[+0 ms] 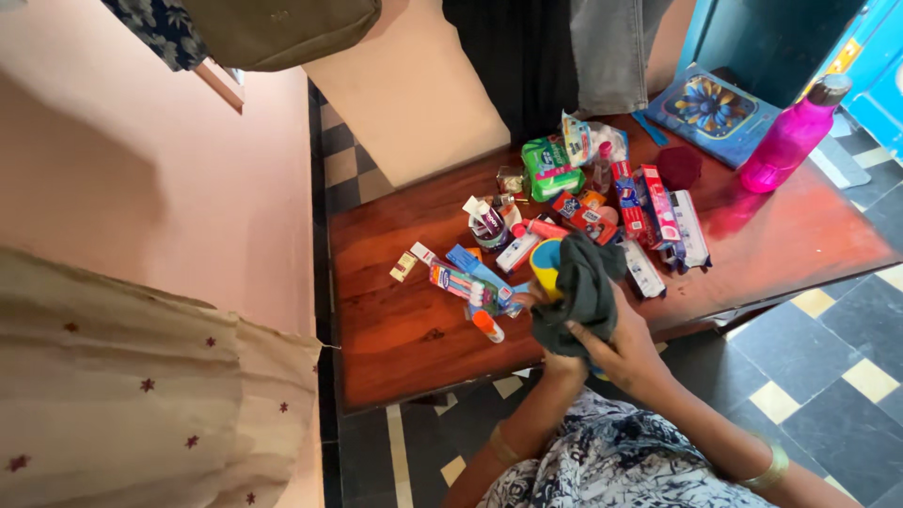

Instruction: The person wipes several cleaning and personal care bottles with a dark cloth and places them on a shelf. They handle bottles of oil, floor cleaner, and other containers one at a time, wiping each before moving it to the shelf.

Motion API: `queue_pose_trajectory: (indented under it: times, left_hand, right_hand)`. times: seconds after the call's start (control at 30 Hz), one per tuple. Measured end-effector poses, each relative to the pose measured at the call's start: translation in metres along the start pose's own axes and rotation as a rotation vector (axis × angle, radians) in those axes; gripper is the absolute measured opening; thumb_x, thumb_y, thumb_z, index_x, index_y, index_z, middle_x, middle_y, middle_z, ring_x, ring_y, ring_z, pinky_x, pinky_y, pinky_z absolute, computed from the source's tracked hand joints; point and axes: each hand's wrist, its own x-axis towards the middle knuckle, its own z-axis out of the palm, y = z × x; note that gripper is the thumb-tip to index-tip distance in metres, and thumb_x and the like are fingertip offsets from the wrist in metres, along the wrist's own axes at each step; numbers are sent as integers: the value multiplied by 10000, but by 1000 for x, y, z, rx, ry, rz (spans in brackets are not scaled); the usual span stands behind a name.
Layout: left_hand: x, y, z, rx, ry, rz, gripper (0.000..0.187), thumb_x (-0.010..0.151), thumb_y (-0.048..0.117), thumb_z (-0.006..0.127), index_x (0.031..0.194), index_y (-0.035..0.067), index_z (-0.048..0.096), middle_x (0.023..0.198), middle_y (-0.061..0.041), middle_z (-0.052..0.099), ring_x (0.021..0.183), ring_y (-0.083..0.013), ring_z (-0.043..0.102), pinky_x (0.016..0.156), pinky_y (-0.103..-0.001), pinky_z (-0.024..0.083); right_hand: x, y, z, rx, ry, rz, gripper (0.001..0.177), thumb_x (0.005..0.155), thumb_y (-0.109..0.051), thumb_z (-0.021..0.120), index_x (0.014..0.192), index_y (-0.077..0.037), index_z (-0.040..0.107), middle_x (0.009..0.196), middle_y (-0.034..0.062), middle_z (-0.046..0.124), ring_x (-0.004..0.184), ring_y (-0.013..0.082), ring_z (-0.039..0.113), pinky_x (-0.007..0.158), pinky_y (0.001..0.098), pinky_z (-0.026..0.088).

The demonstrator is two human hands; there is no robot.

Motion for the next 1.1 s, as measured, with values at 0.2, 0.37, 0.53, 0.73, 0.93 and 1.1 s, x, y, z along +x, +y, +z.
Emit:
queue_pose_trajectory:
  times: [0.2,0.37,0.53,0.73,0.93,1.1]
  left_hand:
    - [-42,-41,-27,138,277,-186,592,1035,334,561,1521,57,369,1399,-67,556,1253,-185,560,1110,-361,422]
    - [-62,-24,3,508,302,-108,592,986,148,660,1488,36,366,1364,-83,562,1229,-194,568,1077,-368,443]
    - [-20,20,41,143,232,1,420,1050,164,642,1416,-4,519,1255,-130,624,1093,-258,622,963,-426,483]
    - [5,65,80,-55,211,-205,387,1045,294,480,1318,43,589,1183,-101,685,1110,-243,646,1033,-384,504]
    - [-17,59,110,84,267,-172,319,935,208,610,1203,34,623,1093,-82,673,1071,-208,654,991,-348,507]
    - [-12,65,117,221,281,-403,278,910,104,739,1152,0,649,1012,-72,664,940,-190,651,857,-345,501]
  right_hand:
    - [-19,31,-15,-222,-37,172,208,981,-165,596,1111,-19,667,943,217,704,915,389,695,795,409,548]
    - [-15,26,-20,-42,44,127,291,959,-190,561,1172,-22,665,939,205,697,837,369,687,761,406,545]
    - [-21,-6,-16,-38,23,-48,499,842,-169,672,1286,16,539,1072,268,663,971,436,678,825,445,529]
    - [-32,6,-13,-257,19,-104,492,807,-140,759,1251,-7,593,1152,309,627,1040,485,623,843,476,530]
    - [-37,31,-22,-56,384,-89,167,830,-60,753,938,19,653,937,181,668,826,283,676,792,375,534]
    - [-35,51,-49,94,398,44,163,827,-17,735,709,20,629,642,45,560,534,152,501,542,287,394]
